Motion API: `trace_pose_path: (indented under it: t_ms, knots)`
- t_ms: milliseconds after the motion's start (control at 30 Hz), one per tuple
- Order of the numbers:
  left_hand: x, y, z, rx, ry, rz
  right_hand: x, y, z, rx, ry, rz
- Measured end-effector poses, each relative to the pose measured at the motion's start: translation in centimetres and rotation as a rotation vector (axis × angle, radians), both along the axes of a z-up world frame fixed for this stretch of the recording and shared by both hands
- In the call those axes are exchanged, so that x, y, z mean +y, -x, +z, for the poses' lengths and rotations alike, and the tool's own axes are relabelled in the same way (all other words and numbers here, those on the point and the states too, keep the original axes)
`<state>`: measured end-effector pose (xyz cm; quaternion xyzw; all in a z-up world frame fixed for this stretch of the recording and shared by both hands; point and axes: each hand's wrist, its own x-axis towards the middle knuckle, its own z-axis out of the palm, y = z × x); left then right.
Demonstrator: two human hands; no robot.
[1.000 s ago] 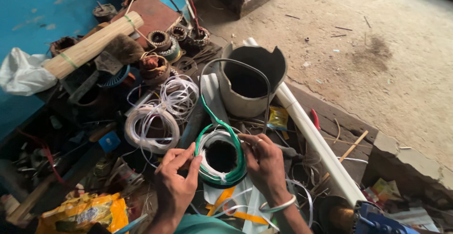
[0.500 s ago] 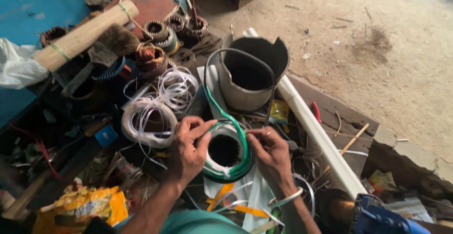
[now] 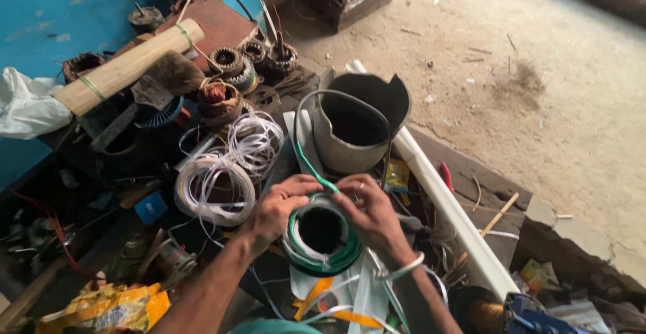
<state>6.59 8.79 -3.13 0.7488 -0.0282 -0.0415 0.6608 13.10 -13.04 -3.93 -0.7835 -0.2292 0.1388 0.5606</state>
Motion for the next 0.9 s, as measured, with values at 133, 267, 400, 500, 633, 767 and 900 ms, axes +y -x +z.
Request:
trace_pose_path:
  t_ms: [133, 267, 400, 500, 633, 767, 900]
  knots:
    - [0.7, -0.4, 0.4, 0.094, 0.098, -0.009, 1.0, 0.7, 0.6, -0.115, 0.039, -0.065]
    - [0.3, 0.5, 0.3, -0.002, -0.104, -0.05, 1.7, 2.1, 0.7, -0.254, 0.109, -0.19]
    - [-0.4, 1.0, 0.3, -0.117, -0.182, 0.073, 2.3, 2.5, 1.1, -0.224, 0.133, -0.235]
    - [-0.8, 0.8, 0.1, -0.079, -0.17, 0.132, 2.4, 2.3, 1.3, -0.24, 0.121, -0.236]
    - [-1.4, 0.4, -0.3, 0.044, -0.176, 0.231, 2.3, 2.4, 1.1, -0.213, 0.1, -0.236]
    - [-1.7, 0.3, 0.1, -0.097, -0.203, 0.271, 2.4, 2.4, 1.6, -0.228, 0.106, -0.251]
    - [-1.4, 1.4, -0.2, -0.114, -0.048, 0.249, 2.2, 2.7, 1.4, -0.219, 0.1, -0.254]
